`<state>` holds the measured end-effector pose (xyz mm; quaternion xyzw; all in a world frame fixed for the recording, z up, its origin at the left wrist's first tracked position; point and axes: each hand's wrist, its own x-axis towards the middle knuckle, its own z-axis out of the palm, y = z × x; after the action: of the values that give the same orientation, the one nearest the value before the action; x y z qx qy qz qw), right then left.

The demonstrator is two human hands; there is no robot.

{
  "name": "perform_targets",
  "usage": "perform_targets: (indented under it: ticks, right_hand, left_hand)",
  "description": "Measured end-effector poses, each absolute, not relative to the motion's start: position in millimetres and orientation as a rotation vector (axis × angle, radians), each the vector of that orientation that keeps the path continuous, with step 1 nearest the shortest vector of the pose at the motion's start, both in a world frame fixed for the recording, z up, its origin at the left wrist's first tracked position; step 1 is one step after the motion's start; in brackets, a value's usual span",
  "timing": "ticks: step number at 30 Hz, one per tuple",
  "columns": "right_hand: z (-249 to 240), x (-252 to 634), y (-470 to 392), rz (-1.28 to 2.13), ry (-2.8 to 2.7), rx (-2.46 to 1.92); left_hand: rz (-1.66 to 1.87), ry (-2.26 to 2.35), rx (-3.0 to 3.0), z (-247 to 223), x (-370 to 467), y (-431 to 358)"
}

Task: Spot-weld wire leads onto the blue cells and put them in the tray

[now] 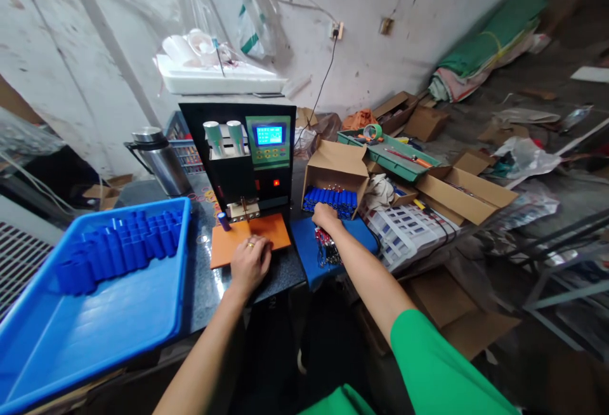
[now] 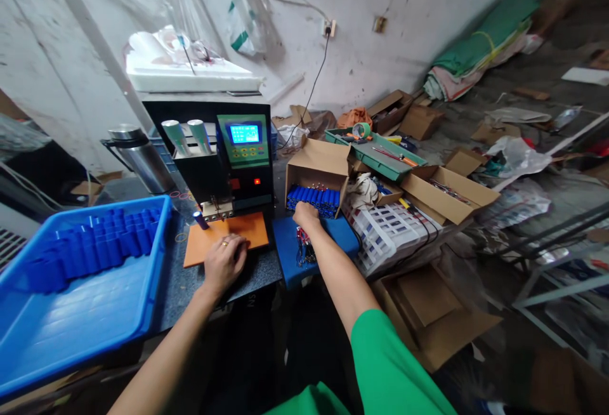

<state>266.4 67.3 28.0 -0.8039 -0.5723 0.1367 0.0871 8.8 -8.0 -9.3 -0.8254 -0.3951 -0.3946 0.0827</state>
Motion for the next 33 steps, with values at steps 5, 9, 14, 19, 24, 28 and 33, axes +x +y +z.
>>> perform_targets:
  ticks: [5, 9, 14, 19, 24, 28, 33]
  right_hand:
    - [25, 284, 58, 0.442, -1.553, -2.057]
    - [32, 299, 45, 0.517, -1.271, -1.502]
    - [58, 299, 30, 0.643, -0.939, -1.156]
    - [79, 268, 9, 0.858, -0.782, -0.867]
    - [72, 217, -19, 1.106, -0.764, -0.807]
    - [60, 180, -36, 1.221, -0.751, -0.781]
    - [47, 159, -43, 1.269, -0.774, -0.772]
  left_hand:
    - [-1.181, -1.203, -2.468, -12, 9, -7]
    - [-1.183, -1.214, -2.471, -12, 10, -7]
    - [-1.232, -1.277, -2.510, -8, 9, -6]
    - [-1.607, -1.505, -2.662, 3, 15, -17]
    - [-2.164, -1.754, -2.673, 24, 37, -46]
    - [-2.363, -1.840, -2.698, 31, 45, -57]
    - [-2.498, -1.908, -2.612, 27, 34, -62]
